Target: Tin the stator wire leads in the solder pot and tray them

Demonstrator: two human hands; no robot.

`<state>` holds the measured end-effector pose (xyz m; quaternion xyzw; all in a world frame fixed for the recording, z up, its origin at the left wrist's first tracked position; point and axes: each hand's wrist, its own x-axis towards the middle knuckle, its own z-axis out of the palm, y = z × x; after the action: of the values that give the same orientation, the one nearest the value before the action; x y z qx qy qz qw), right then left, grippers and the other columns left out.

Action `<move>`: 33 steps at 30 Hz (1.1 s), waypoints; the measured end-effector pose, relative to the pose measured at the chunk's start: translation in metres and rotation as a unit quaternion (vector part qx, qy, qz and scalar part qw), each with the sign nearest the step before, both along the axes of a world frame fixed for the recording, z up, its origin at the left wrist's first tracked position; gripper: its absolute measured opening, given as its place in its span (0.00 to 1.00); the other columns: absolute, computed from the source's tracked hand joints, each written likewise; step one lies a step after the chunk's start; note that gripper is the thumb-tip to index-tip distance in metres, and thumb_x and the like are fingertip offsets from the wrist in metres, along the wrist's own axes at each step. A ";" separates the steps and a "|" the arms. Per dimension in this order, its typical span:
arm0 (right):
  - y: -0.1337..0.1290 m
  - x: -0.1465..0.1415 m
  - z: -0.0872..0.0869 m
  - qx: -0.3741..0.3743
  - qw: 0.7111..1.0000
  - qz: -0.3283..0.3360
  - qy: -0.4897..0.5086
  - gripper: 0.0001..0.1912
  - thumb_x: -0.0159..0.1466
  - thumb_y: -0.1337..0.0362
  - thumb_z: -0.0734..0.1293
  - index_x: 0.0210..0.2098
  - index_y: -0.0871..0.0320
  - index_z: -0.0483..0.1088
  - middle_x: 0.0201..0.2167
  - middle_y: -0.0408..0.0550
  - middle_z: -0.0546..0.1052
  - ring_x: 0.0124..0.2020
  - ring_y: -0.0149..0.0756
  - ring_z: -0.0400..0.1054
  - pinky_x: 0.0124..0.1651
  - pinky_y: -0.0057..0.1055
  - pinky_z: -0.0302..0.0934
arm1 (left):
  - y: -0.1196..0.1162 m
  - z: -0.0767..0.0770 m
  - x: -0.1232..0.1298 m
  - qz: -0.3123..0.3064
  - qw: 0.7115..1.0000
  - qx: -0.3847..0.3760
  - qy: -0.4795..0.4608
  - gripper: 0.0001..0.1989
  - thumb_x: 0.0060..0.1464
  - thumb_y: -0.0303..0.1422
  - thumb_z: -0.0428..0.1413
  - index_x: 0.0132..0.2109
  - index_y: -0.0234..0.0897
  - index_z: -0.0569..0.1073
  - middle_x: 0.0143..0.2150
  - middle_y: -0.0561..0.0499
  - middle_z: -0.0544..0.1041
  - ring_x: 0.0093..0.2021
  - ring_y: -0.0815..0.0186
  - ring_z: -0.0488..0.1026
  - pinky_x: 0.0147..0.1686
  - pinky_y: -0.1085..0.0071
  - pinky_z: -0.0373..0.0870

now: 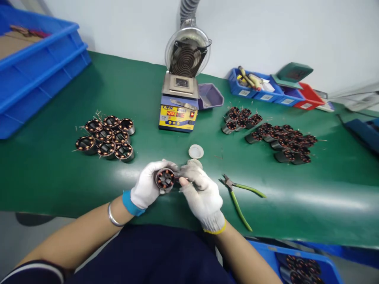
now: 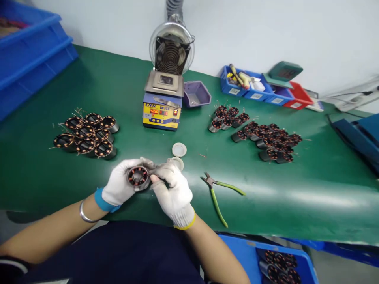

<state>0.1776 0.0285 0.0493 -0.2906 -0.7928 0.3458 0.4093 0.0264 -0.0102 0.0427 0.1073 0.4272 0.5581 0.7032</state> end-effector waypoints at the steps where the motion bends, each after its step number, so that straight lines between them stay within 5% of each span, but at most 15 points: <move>1: 0.004 0.001 0.006 0.020 1.000 0.010 -0.017 0.05 0.65 0.68 0.64 0.35 0.54 0.71 0.35 0.45 0.77 0.42 0.36 0.72 0.58 0.42 0.64 | -0.001 0.002 -0.002 -0.048 0.999 0.000 -0.021 0.18 0.49 0.47 0.57 0.29 0.34 0.73 0.21 0.51 0.71 0.14 0.71 0.61 0.10 0.75 0.50; 4: 0.018 0.005 0.030 0.111 0.989 0.047 -0.089 0.04 0.64 0.68 0.65 0.35 0.53 0.70 0.35 0.46 0.77 0.42 0.38 0.72 0.59 0.46 0.63 | -0.004 0.008 -0.006 -0.136 0.990 0.003 -0.044 0.18 0.48 0.46 0.60 0.26 0.33 0.73 0.17 0.51 0.69 0.10 0.72 0.55 0.09 0.74 0.45; 7: 0.022 0.005 0.061 0.214 0.962 0.095 -0.137 0.06 0.62 0.69 0.66 0.37 0.52 0.70 0.34 0.46 0.77 0.41 0.40 0.73 0.62 0.54 0.59 | -0.002 0.009 -0.009 -0.010 0.998 0.051 -0.027 0.16 0.45 0.42 0.64 0.23 0.36 0.69 0.20 0.54 0.69 0.18 0.73 0.63 0.17 0.76 0.61; 10: 0.017 0.002 0.087 0.267 0.941 0.131 -0.164 0.09 0.61 0.69 0.66 0.40 0.49 0.70 0.32 0.46 0.77 0.41 0.42 0.73 0.64 0.57 0.56 | 0.005 0.004 -0.016 0.106 0.991 0.078 -0.020 0.27 0.48 0.46 0.61 0.18 0.38 0.55 0.16 0.58 0.59 0.17 0.77 0.58 0.19 0.79 0.59; 13: 0.016 0.002 0.096 0.285 0.929 0.147 -0.183 0.12 0.61 0.69 0.65 0.43 0.47 0.70 0.33 0.45 0.77 0.41 0.43 0.74 0.65 0.58 0.54 | 0.009 0.006 -0.020 0.021 0.997 0.059 -0.033 0.28 0.49 0.54 0.58 0.18 0.38 0.59 0.14 0.56 0.60 0.13 0.75 0.56 0.13 0.76 0.53; 15: 0.020 0.003 0.093 0.288 0.928 0.140 -0.189 0.12 0.61 0.69 0.66 0.43 0.47 0.71 0.34 0.45 0.78 0.42 0.44 0.74 0.64 0.59 0.54 | 0.006 0.012 -0.020 -0.144 0.987 0.063 -0.046 0.29 0.48 0.61 0.54 0.23 0.36 0.68 0.13 0.53 0.64 0.12 0.70 0.60 0.11 0.74 0.55; 17: 0.024 0.006 0.087 0.285 0.932 0.123 -0.188 0.10 0.61 0.68 0.67 0.41 0.48 0.71 0.35 0.46 0.78 0.42 0.44 0.74 0.64 0.59 0.55 | 0.000 0.018 -0.015 -0.239 0.967 0.091 -0.025 0.31 0.48 0.62 0.55 0.32 0.34 0.74 0.16 0.51 0.70 0.13 0.68 0.65 0.12 0.74 0.59; 19: 0.025 0.009 0.079 0.275 0.940 0.103 -0.176 0.09 0.60 0.69 0.68 0.39 0.49 0.71 0.35 0.45 0.77 0.40 0.43 0.73 0.64 0.59 0.55 | -0.006 0.019 -0.008 -0.169 0.974 0.143 0.054 0.26 0.48 0.54 0.60 0.42 0.35 0.74 0.27 0.49 0.77 0.20 0.65 0.73 0.17 0.73 0.67; 21: 0.022 0.011 0.069 0.232 0.959 0.068 -0.145 0.08 0.60 0.70 0.68 0.36 0.50 0.71 0.36 0.45 0.77 0.41 0.42 0.73 0.64 0.57 0.56 | -0.011 0.014 -0.001 0.005 0.955 0.215 0.205 0.24 0.48 0.43 0.65 0.50 0.39 0.71 0.39 0.47 0.79 0.33 0.63 0.79 0.29 0.70 0.76; 25: 0.014 0.016 0.040 -0.021 0.995 -0.044 0.084 0.09 0.66 0.67 0.61 0.30 0.51 0.67 0.31 0.44 0.73 0.42 0.39 0.73 0.56 0.48 0.68 | -0.016 -0.004 0.005 0.241 0.764 0.343 0.491 0.29 0.44 0.29 0.69 0.53 0.41 0.68 0.52 0.44 0.74 0.53 0.56 0.74 0.53 0.61 0.73; 26: 0.010 0.016 0.031 -0.085 0.984 -0.061 0.144 0.11 0.68 0.64 0.58 0.30 0.51 0.66 0.30 0.44 0.72 0.41 0.39 0.74 0.53 0.47 0.70 | -0.016 -0.008 0.005 0.258 0.734 0.361 0.515 0.31 0.44 0.28 0.69 0.54 0.41 0.67 0.53 0.44 0.73 0.55 0.55 0.73 0.54 0.59 0.73; 28: 0.002 0.014 0.014 -0.163 0.968 -0.057 0.182 0.08 0.69 0.60 0.58 0.35 0.51 0.68 0.31 0.45 0.74 0.40 0.40 0.75 0.49 0.46 0.73 | -0.016 -0.014 0.004 0.267 0.718 0.373 0.523 0.32 0.45 0.27 0.68 0.55 0.42 0.65 0.58 0.42 0.70 0.57 0.53 0.72 0.53 0.56 0.74; 29: -0.004 0.011 0.006 -0.176 0.971 -0.036 0.159 0.07 0.67 0.58 0.62 0.41 0.51 0.69 0.36 0.48 0.76 0.41 0.42 0.76 0.49 0.46 0.73 | -0.016 -0.016 0.005 0.247 0.728 0.367 0.524 0.31 0.45 0.28 0.68 0.55 0.42 0.66 0.60 0.41 0.68 0.58 0.51 0.71 0.53 0.55 0.74; 33: -0.022 -0.003 -0.008 -0.133 0.991 -0.012 0.005 0.35 0.57 0.55 0.72 0.61 0.53 0.61 0.56 0.56 0.72 0.54 0.49 0.71 0.54 0.43 0.71 | -0.019 -0.023 0.008 0.123 0.786 0.340 0.502 0.31 0.48 0.32 0.66 0.58 0.47 0.67 0.67 0.43 0.60 0.63 0.47 0.65 0.55 0.54 0.74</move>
<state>0.1749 0.0065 0.0408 -0.3502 -0.7341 0.4444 0.3755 0.0349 -0.0288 0.0200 0.5509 0.5124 0.6163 0.2326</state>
